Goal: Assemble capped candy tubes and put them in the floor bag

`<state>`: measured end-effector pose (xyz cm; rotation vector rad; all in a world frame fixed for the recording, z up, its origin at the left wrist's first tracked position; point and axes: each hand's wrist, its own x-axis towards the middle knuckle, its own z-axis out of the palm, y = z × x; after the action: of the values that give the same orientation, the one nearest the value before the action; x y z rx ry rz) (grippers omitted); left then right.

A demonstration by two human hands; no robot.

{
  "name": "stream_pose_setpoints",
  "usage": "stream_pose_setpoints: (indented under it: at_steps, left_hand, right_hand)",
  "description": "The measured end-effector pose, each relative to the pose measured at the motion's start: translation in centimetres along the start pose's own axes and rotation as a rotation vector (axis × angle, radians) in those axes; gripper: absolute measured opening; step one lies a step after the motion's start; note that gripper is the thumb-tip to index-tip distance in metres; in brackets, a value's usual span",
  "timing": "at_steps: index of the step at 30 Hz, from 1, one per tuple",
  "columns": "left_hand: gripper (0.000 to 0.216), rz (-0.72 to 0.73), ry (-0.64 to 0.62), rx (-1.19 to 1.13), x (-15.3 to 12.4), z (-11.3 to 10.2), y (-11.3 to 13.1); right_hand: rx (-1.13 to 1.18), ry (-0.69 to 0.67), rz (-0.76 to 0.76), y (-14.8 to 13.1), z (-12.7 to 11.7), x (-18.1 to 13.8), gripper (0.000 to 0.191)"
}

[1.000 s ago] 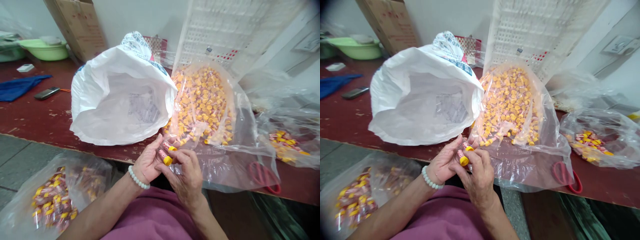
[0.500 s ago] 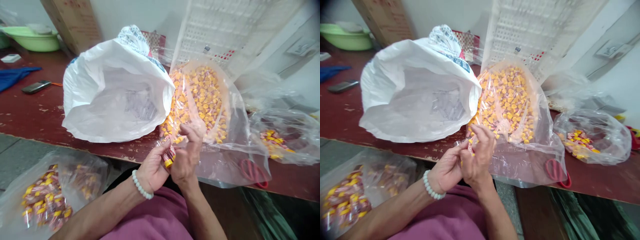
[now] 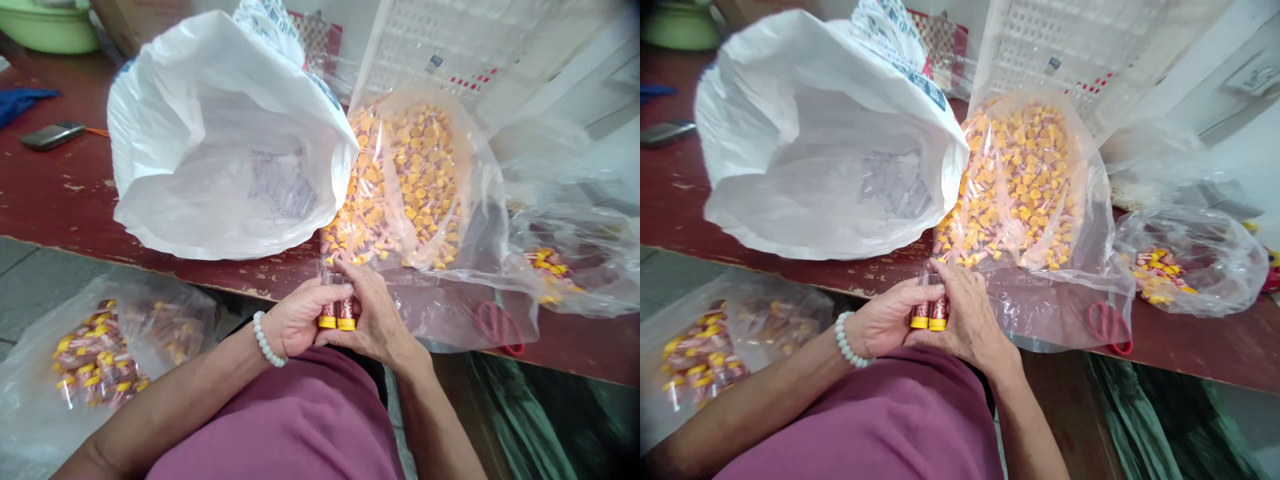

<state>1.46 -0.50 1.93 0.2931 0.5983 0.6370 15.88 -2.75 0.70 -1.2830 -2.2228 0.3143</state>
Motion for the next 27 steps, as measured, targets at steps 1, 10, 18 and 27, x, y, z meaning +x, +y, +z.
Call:
stream_pose_setpoints:
  at_steps: [1, 10, 18, 27]
  left_hand:
    - [0.011, -0.013, 0.010, 0.010, -0.1, -0.1, 0.0]
    - [0.006, -0.091, 0.013, -0.017, 0.1, -0.7, -0.3]
    - [0.012, -0.007, 0.051, 0.059, -0.3, -0.9, -0.5]
    - [0.006, -0.054, 0.021, 0.030, -0.5, -0.4, -0.9]
  right_hand:
    - [0.029, 0.011, 0.002, -0.1, 0.1, 0.0, 0.092]
    - [0.169, 0.116, 0.041, -0.5, 1.0, -0.3, 0.085]
    - [0.134, 0.066, 0.134, -1.5, 1.1, -0.4, 0.080]
    - [0.164, 0.230, 0.053, -2.0, 1.1, 0.0, 0.062]
